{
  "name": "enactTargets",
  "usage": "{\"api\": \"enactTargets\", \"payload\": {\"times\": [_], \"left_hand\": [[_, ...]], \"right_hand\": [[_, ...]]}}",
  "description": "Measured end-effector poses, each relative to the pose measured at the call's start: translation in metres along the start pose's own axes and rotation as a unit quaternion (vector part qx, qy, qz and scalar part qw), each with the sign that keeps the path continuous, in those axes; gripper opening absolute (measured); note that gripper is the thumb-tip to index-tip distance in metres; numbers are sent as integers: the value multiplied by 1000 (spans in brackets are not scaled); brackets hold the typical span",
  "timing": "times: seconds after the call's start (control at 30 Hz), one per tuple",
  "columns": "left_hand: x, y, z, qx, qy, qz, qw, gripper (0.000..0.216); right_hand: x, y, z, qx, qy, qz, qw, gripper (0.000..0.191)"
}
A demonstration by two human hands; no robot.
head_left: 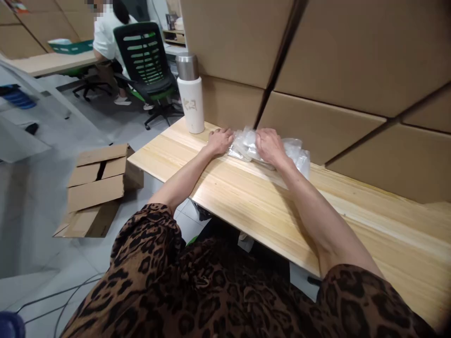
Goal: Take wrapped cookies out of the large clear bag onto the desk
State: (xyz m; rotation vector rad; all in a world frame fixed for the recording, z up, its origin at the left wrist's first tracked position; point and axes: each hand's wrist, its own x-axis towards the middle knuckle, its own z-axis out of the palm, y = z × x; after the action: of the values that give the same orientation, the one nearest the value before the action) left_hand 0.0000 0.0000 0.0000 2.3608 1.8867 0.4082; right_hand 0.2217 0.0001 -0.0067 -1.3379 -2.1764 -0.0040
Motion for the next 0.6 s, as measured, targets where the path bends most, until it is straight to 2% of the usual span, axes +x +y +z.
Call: {"api": "enactTargets", "payload": {"times": [0.13,0.2,0.3,0.4,0.47,0.5,0.6], "left_hand": [[-4,-1,-6,-39,10,-7,999,60],[-7,-3,-7,-58,19,-6,998,62],[-12,-4,-10,-77,58,-26,995,61],[-15,7,-18,-91,143,-33,985,61],[-15,23,-24,-91,173,16,981,61],[-15,33,-26,-87,168,57,980,60],[-10,64,-24,-59,102,177,977,58]], "right_hand": [[10,-6,-18,3,-59,14,998,48],[13,-5,-27,16,-60,12,998,53],[6,1,-45,58,-14,2,998,66],[-15,11,-66,92,48,13,994,74],[-35,21,-79,97,80,21,992,73],[-45,27,-85,96,92,24,991,72],[-76,48,-99,88,117,49,988,73]]}}
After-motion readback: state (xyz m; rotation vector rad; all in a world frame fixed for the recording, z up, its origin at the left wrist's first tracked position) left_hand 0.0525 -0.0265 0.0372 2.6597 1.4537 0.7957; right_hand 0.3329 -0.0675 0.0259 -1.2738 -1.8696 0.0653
